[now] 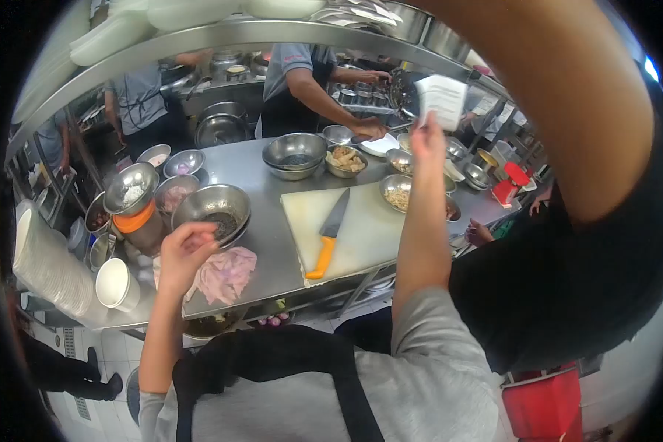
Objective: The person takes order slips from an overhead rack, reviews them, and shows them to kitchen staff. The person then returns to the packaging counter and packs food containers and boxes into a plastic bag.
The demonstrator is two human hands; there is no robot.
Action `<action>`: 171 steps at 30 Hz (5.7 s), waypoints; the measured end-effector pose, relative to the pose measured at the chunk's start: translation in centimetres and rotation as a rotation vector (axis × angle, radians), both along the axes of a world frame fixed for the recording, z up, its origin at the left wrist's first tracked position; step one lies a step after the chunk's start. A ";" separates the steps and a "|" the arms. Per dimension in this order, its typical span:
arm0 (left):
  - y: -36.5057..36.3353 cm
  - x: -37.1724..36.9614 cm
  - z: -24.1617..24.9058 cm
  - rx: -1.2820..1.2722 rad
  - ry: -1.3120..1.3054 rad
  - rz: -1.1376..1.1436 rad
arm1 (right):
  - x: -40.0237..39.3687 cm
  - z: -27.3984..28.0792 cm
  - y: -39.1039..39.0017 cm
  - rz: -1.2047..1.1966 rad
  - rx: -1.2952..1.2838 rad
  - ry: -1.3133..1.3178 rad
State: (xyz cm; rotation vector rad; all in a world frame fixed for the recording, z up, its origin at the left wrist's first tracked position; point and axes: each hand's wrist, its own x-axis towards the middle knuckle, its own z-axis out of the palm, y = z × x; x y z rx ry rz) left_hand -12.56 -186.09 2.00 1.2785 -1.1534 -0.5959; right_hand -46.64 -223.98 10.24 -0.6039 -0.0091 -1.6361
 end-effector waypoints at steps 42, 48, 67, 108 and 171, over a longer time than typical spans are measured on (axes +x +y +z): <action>10.1 0.1 -5.7 0.114 0.291 0.290 | -4.3 2.3 -14.0 0.331 0.034 -0.472; 9.4 -0.9 -5.3 0.187 0.314 0.232 | -3.0 4.0 -12.5 -0.025 0.166 -0.325; -24.3 -16.7 -4.0 -0.059 0.166 -0.190 | 7.5 -14.8 13.3 -0.422 -0.257 0.852; -25.5 -9.6 7.5 -0.433 -0.204 -0.361 | 3.5 -1.1 8.7 -0.472 -0.078 0.611; -32.2 -26.5 11.4 -0.790 -0.437 -0.182 | -10.6 8.0 -12.7 -0.510 -0.177 0.303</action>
